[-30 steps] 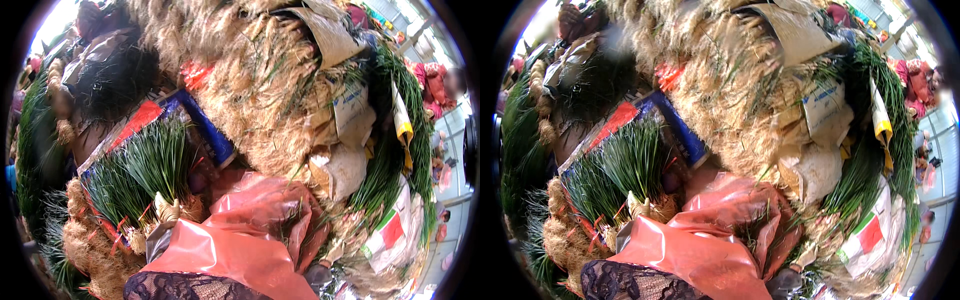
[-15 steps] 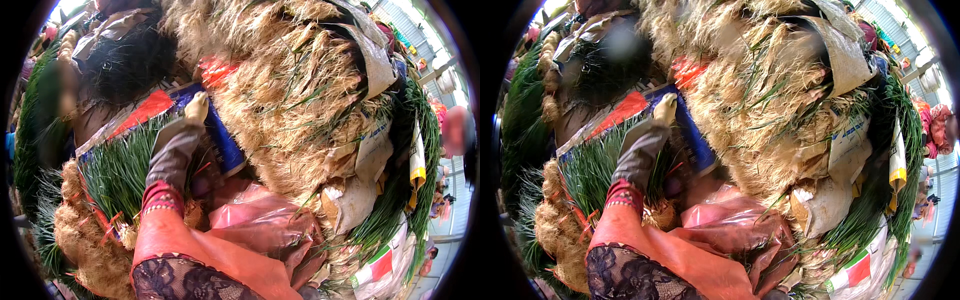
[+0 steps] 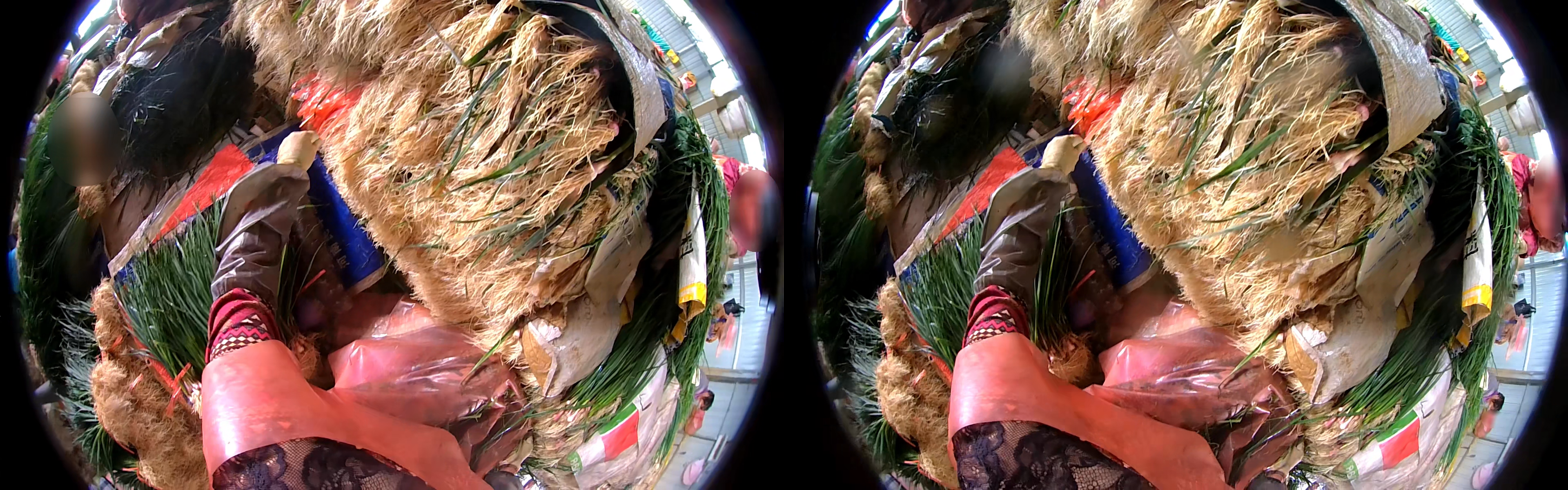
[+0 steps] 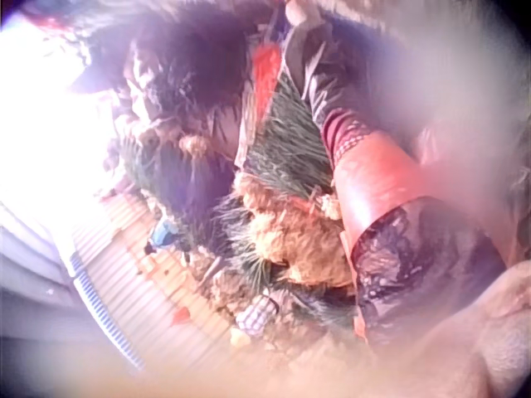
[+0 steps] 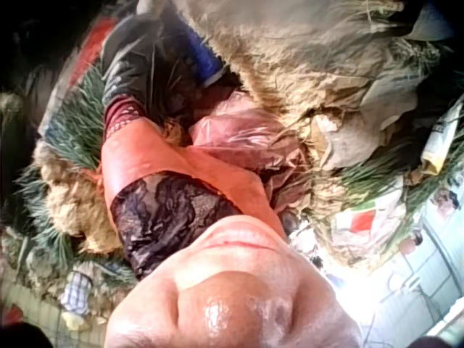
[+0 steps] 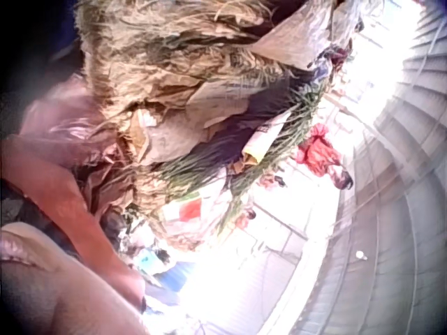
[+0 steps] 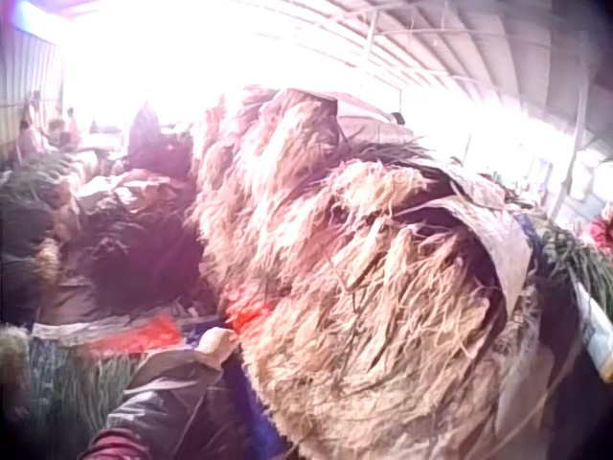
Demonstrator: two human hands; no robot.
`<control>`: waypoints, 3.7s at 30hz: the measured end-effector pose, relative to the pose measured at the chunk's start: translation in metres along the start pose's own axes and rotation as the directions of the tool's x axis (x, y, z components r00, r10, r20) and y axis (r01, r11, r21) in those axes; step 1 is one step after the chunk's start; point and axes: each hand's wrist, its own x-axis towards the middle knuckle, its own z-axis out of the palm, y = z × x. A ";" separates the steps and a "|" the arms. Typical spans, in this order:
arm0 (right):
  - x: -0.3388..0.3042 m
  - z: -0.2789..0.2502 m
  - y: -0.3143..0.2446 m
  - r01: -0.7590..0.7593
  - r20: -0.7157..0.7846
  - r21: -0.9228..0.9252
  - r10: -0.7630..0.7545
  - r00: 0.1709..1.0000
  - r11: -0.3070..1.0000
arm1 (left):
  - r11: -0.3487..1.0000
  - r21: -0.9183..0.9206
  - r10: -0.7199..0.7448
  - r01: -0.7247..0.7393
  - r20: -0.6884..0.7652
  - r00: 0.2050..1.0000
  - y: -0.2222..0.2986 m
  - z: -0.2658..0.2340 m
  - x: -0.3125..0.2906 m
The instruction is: The person sorts and bundles vegetables by hand. They pull individual stalks from a large pile, gather them into a bunch, and secure it with a tie.
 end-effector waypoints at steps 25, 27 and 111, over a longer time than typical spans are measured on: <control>-0.019 -0.115 -0.102 0.698 0.100 0.160 -0.715 0.692 0.698 | 0.958 0.275 -0.047 -0.083 0.435 0.899 -0.076 -0.130 -0.430; -0.020 -0.109 -0.108 0.745 0.087 0.184 -0.765 0.638 0.641 | 0.926 0.377 -0.111 -0.033 0.353 0.929 -0.105 -0.132 -0.463; 0.006 -0.129 -0.013 0.327 -0.329 0.884 -0.053 0.943 0.333 | 0.226 -0.456 0.748 0.861 0.648 0.147 0.549 -0.060 -0.430</control>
